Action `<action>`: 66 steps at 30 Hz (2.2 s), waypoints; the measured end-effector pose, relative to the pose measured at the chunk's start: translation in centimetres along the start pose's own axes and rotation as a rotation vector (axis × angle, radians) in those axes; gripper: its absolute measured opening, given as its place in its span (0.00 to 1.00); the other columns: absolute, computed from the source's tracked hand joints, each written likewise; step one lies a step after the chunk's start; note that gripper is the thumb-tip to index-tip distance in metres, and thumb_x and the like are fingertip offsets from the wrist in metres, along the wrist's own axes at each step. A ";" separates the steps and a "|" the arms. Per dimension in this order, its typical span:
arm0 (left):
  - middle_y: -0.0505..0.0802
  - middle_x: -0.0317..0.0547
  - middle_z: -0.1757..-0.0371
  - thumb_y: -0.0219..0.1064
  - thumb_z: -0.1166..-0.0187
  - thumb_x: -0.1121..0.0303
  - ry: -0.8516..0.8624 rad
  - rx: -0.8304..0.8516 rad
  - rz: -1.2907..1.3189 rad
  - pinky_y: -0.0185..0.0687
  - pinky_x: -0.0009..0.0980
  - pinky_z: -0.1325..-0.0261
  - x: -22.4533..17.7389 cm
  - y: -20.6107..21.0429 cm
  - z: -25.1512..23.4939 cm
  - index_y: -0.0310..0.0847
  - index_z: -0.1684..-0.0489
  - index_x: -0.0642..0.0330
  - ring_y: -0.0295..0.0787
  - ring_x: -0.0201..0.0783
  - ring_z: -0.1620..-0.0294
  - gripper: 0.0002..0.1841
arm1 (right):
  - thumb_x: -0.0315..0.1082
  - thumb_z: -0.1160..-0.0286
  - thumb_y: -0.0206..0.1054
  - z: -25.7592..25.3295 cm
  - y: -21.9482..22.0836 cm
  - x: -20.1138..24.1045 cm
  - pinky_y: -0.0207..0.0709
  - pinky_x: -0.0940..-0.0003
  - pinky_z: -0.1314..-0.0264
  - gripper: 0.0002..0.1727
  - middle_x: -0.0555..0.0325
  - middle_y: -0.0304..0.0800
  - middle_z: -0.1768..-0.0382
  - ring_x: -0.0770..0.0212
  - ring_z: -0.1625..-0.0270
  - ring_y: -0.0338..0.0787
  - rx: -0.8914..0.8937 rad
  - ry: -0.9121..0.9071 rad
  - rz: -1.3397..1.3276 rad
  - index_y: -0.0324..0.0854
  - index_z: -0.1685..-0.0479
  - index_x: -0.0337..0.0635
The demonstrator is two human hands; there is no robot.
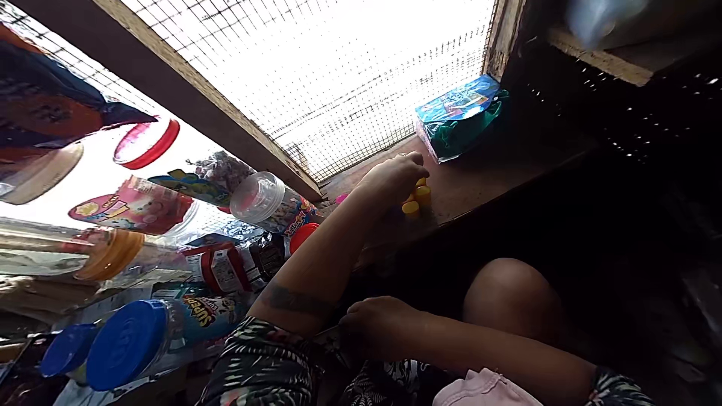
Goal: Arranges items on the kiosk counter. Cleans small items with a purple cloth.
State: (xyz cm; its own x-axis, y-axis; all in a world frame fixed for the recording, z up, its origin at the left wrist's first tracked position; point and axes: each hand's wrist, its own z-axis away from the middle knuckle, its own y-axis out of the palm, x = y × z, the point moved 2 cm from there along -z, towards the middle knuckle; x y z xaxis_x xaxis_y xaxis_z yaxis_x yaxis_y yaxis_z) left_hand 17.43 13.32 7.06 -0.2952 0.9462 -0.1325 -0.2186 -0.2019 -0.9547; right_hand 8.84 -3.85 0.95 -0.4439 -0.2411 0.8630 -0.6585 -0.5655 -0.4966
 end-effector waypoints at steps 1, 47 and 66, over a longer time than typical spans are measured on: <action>0.85 0.51 0.31 0.69 0.23 0.78 0.011 -0.019 0.004 0.79 0.54 0.31 0.0 0.1 0.0 0.87 0.35 0.55 0.82 0.55 0.29 0.19 | 0.35 0.17 0.64 0.0 0.0 0.0 0.78 0.44 0.38 0.13 0.43 0.89 0.48 0.45 0.40 0.88 0.000 0.000 0.000 0.87 0.46 0.38; 0.90 0.67 0.46 0.65 0.30 0.83 0.055 -1.100 0.855 0.79 0.35 0.31 -5.6 10.6 22.6 0.83 0.44 0.83 0.87 0.45 0.40 0.16 | 0.54 0.06 0.42 2.7 1.2 -0.4 0.62 0.69 0.13 0.25 0.76 0.86 0.31 0.78 0.20 0.72 -0.977 -0.498 0.099 0.86 0.37 0.58; 0.90 0.64 0.50 0.63 0.23 0.82 0.067 -1.354 1.013 0.84 0.26 0.49 -6.9 10.9 24.1 0.84 0.47 0.80 0.88 0.38 0.52 0.12 | 0.50 0.08 0.50 3.3 1.4 0.6 0.66 0.77 0.18 0.17 0.93 0.85 0.37 0.84 0.27 0.77 -0.897 -0.718 0.053 0.87 0.50 0.68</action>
State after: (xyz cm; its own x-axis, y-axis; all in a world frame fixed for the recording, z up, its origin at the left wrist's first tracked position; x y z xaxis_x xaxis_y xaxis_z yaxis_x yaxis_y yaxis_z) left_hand -5.33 -1.55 3.95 0.2381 0.5976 -0.7656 0.9260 -0.3776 -0.0067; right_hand 9.62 -7.42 1.08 -0.2251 -0.8045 0.5497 -0.9728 0.1542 -0.1726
